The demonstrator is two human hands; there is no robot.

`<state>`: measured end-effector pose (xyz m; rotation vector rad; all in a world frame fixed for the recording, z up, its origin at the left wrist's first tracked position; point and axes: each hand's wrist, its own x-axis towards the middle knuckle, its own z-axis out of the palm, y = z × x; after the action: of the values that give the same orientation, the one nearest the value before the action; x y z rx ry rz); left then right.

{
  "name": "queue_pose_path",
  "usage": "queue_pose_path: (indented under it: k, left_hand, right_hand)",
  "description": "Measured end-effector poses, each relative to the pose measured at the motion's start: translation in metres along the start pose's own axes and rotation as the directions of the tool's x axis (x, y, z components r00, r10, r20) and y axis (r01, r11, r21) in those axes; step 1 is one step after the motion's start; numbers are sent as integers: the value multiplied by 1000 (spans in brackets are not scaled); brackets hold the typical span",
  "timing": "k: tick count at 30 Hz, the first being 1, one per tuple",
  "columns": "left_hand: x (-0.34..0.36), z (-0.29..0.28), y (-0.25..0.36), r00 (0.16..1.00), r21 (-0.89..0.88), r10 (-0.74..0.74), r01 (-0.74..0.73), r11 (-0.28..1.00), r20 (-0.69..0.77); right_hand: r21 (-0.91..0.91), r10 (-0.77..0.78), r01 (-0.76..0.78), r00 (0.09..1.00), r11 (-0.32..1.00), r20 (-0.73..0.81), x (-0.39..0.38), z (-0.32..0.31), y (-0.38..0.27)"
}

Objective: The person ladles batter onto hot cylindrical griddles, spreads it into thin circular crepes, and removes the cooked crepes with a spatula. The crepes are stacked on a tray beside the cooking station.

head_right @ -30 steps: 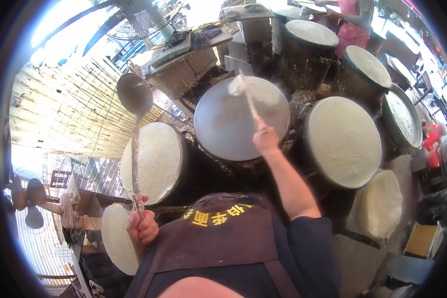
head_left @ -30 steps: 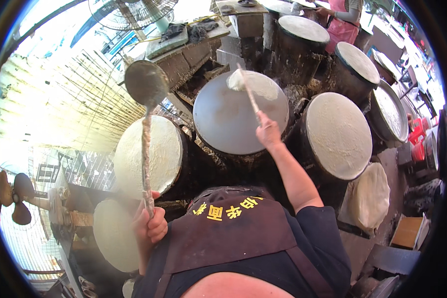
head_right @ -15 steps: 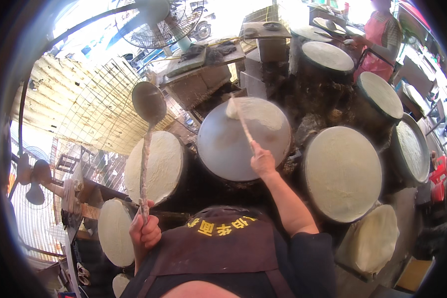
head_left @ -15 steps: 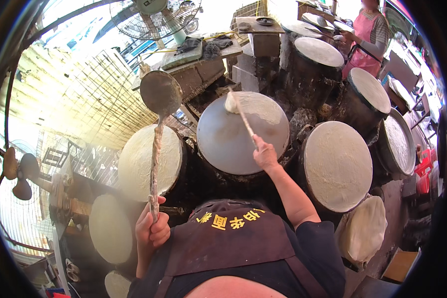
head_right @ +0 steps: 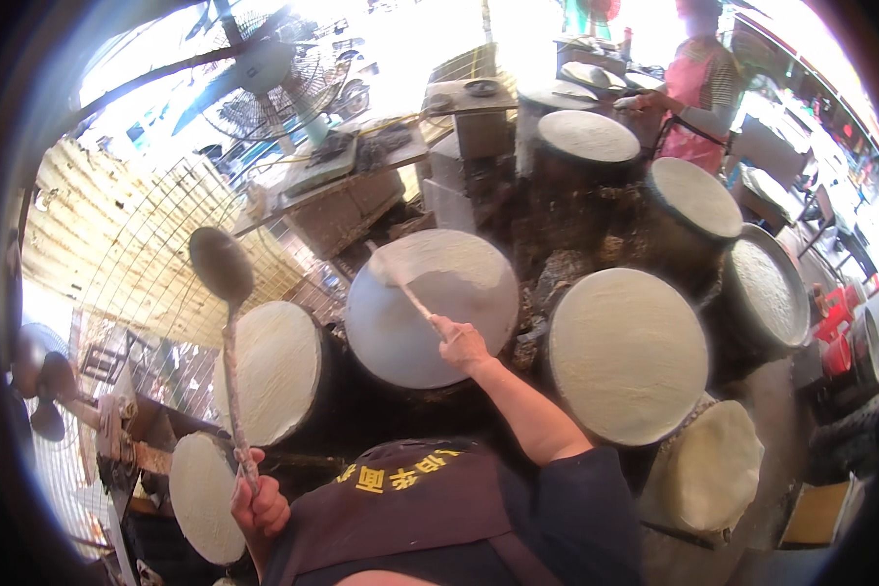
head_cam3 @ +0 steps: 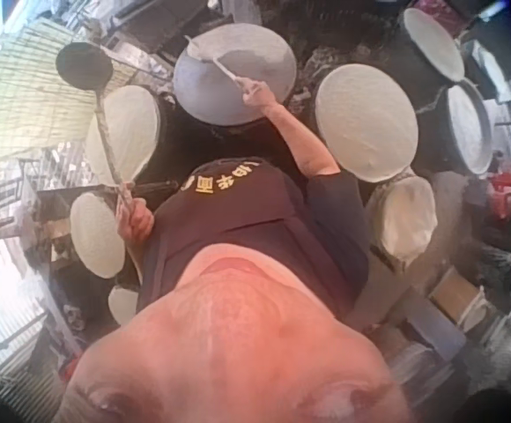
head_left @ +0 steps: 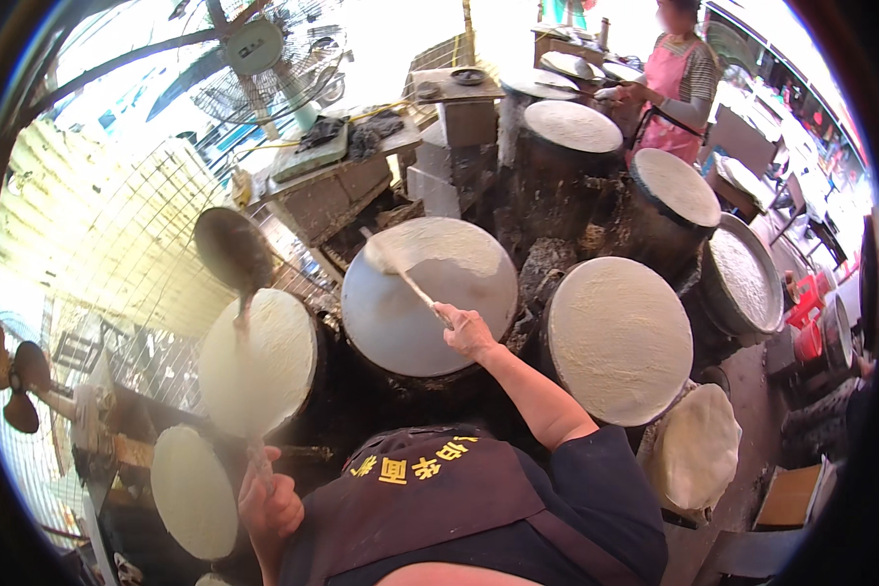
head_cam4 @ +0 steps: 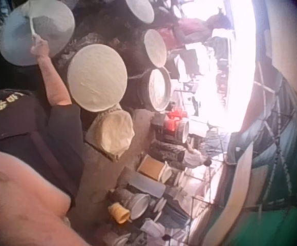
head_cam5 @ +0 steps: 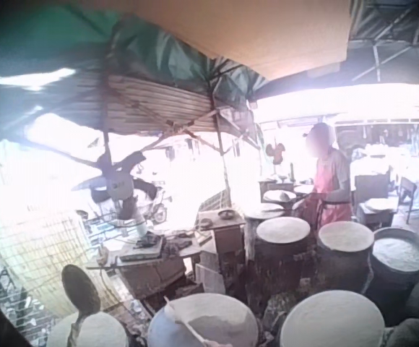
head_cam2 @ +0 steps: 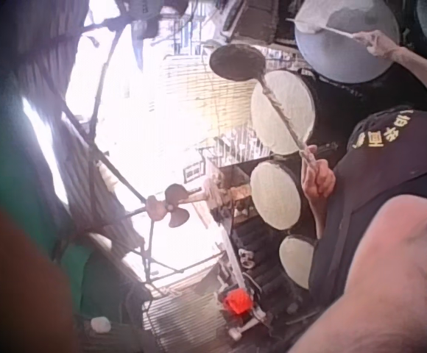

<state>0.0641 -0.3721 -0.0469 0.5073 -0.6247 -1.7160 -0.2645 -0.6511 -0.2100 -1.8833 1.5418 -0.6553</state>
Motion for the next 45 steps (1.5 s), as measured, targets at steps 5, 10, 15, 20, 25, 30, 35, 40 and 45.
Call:
queue_pose_path:
  k: [5,10,15,20,25,30,35,40,45]
  left_hand:
    - [-16,-10,0,994,-35,57,-61,998,-92]
    - [-11,-5,2,993,27,45,-43,999,-108]
    - [-18,-6,10,995,65,47,-41,997,-91]
    - [-12,-5,11,986,11,27,-25,1000,-164]
    - [-17,-9,14,988,42,24,-18,999,-150]
    - [-8,-8,15,996,26,19,-17,1000,-89]
    - [-7,-14,13,998,-20,-26,24,999,-64]
    - [-4,-9,7,996,-33,-14,11,999,-92]
    - [1,-3,6,995,-48,-37,33,998,-90]
  right_hand:
    - [-22,37,-42,977,999,-212,21,-40,55]
    - [-38,-119,118,992,992,-35,17,-8,33]
    - [19,-91,90,992,996,83,11,-36,29]
    - [18,-6,7,999,1000,-42,27,-42,37]
    - [81,-138,125,975,989,173,10,-32,30]
    - [-201,-145,112,977,973,-157,45,-56,61]
    - [-55,-231,242,960,969,157,27,-46,37]
    - [-22,-215,216,976,976,31,38,-69,77]
    - [-152,-289,280,957,948,-37,54,-49,54]
